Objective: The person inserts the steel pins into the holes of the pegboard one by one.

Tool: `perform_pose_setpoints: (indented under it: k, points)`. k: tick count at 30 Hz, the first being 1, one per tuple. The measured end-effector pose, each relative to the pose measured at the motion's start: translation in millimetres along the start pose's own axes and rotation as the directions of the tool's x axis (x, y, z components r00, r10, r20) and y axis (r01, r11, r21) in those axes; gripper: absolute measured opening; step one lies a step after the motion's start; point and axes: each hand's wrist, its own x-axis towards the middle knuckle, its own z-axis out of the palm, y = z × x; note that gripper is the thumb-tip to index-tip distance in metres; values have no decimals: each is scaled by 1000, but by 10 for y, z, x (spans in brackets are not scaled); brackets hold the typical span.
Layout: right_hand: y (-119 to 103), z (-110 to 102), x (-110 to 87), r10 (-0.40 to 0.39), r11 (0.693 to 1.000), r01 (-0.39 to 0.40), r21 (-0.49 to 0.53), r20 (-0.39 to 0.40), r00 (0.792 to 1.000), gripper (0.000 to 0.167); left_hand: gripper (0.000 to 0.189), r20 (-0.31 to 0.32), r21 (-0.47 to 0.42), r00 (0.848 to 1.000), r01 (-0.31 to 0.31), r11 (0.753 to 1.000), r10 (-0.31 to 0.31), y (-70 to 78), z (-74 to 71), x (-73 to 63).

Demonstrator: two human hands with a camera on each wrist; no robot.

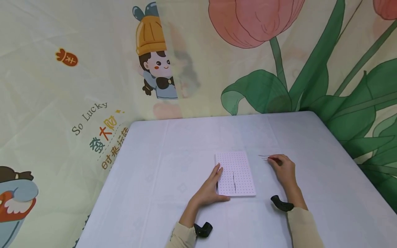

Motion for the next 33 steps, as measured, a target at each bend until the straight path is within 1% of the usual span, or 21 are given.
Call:
perform_pose_setpoints:
  k: [9, 13, 19, 23, 26, 28, 31, 33]
  points:
    - [18, 10, 16, -7, 997, 12, -77, 66, 998, 6, 114, 7, 8, 1000, 16, 1000, -16, -16, 7, 11]
    - [6, 1, 16, -31, 995, 39, -93, 82, 996, 4, 114, 9, 6, 1000, 25, 1000, -25, -8, 5, 12]
    - [-10, -8, 17, -36, 991, 54, -126, 142, 989, 5, 114, -2, 8, 1000, 1, 1000, -1, -7, 10, -1]
    - [-15, -12, 12, -47, 990, 69, -125, 170, 984, 9, 114, -6, 8, 1000, -9, 1000, 9, -13, 13, -2]
    - [-35, -4, 1, -56, 993, 70, -95, 149, 987, 11, 114, -4, 8, 1000, -1, 1000, 1, -17, 18, -1]
    - [-73, 6, -9, -59, 996, 67, -60, 116, 991, 13, 114, -2, 8, 1000, 7, 1000, -7, -20, 21, 0]
    - [-169, 29, -22, -39, 999, 37, 29, 70, 997, 17, 114, -4, 3, 1000, 11, 1000, -11, -19, 20, 1]
    - [-254, 60, -34, -12, 994, 6, 108, 62, 998, 19, 114, -9, 3, 1000, 7, 1000, -7, -18, 18, 4]
